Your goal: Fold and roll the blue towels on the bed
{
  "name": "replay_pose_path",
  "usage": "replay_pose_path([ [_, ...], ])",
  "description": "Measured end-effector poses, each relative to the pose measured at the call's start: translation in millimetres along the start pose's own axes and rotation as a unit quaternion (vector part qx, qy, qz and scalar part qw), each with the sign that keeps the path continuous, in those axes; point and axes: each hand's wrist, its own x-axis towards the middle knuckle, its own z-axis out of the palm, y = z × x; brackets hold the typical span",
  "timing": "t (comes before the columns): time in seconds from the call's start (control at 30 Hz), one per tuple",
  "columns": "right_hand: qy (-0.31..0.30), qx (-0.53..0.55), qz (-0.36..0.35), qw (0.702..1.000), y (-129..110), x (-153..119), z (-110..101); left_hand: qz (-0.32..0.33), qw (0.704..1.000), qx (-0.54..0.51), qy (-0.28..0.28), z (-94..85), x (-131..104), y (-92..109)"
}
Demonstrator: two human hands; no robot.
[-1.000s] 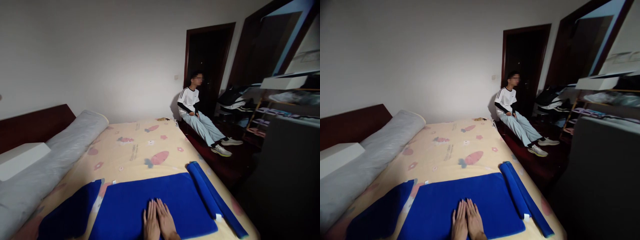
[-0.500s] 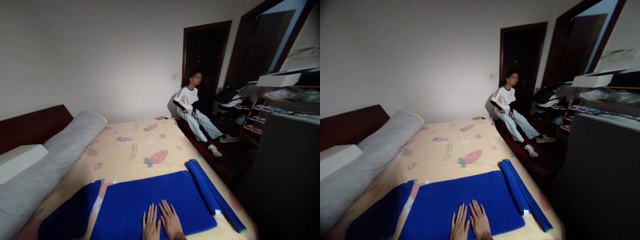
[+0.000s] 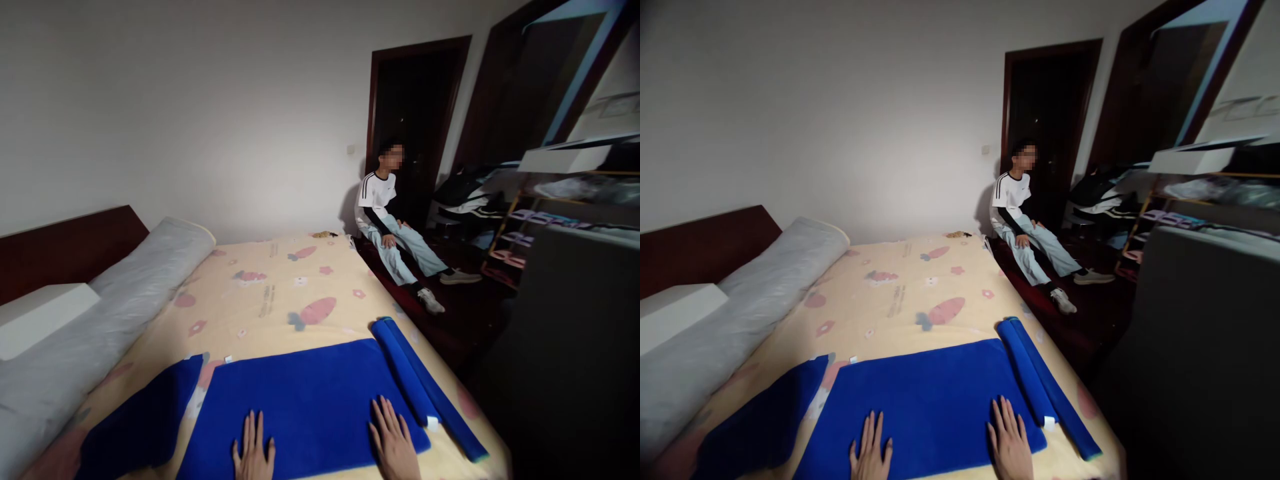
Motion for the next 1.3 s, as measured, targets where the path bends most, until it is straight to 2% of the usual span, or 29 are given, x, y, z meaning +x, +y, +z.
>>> replay_pose_path([
  [0.1,0.001,0.026,-0.046,0.999,-44,14,6,0.075,0.997,-0.024,0.016,-9.1,3,39],
  [0.17,-0.01,0.042,-0.094,0.995,-79,24,17,0.108,0.993,-0.046,0.022,-8.1,5,68],
  [0.27,-0.024,0.054,-0.172,0.983,-121,32,41,0.157,0.985,-0.072,0.002,6.5,5,103],
  [0.33,-0.03,0.057,-0.209,0.976,-135,32,60,0.161,0.983,-0.074,-0.038,20.1,5,113],
  [0.4,-0.032,0.058,-0.233,0.97,-138,28,77,0.155,0.982,-0.07,-0.085,30.8,6,113],
  [0.5,-0.021,0.048,-0.259,0.964,-131,22,93,0.166,0.974,-0.074,-0.139,36.8,8,106],
  [0.63,-0.003,0.026,-0.274,0.961,-124,19,98,0.158,0.972,-0.077,-0.157,37.6,8,104],
  [0.77,0.008,0.015,-0.275,0.961,-126,18,99,0.151,0.978,-0.064,-0.133,41.0,7,108],
  [0.87,-0.001,0.013,-0.266,0.964,-130,18,98,0.155,0.977,-0.057,-0.137,37.4,6,109],
  [0.97,-0.035,0.015,-0.247,0.968,-135,18,91,0.161,0.976,-0.05,-0.141,28.6,6,108],
  [1.1,-0.1,0.004,-0.204,0.974,-148,25,72,0.17,0.976,-0.041,-0.131,17.8,8,106],
  [1.17,-0.109,0.004,-0.194,0.975,-155,30,61,0.195,0.975,-0.035,-0.101,13.9,10,104],
  [1.23,-0.102,0.014,-0.194,0.975,-160,34,53,0.22,0.974,-0.026,-0.047,10.9,11,103],
  [1.3,-0.102,0.024,-0.198,0.975,-163,35,49,0.22,0.975,-0.015,-0.009,9.0,11,102],
])
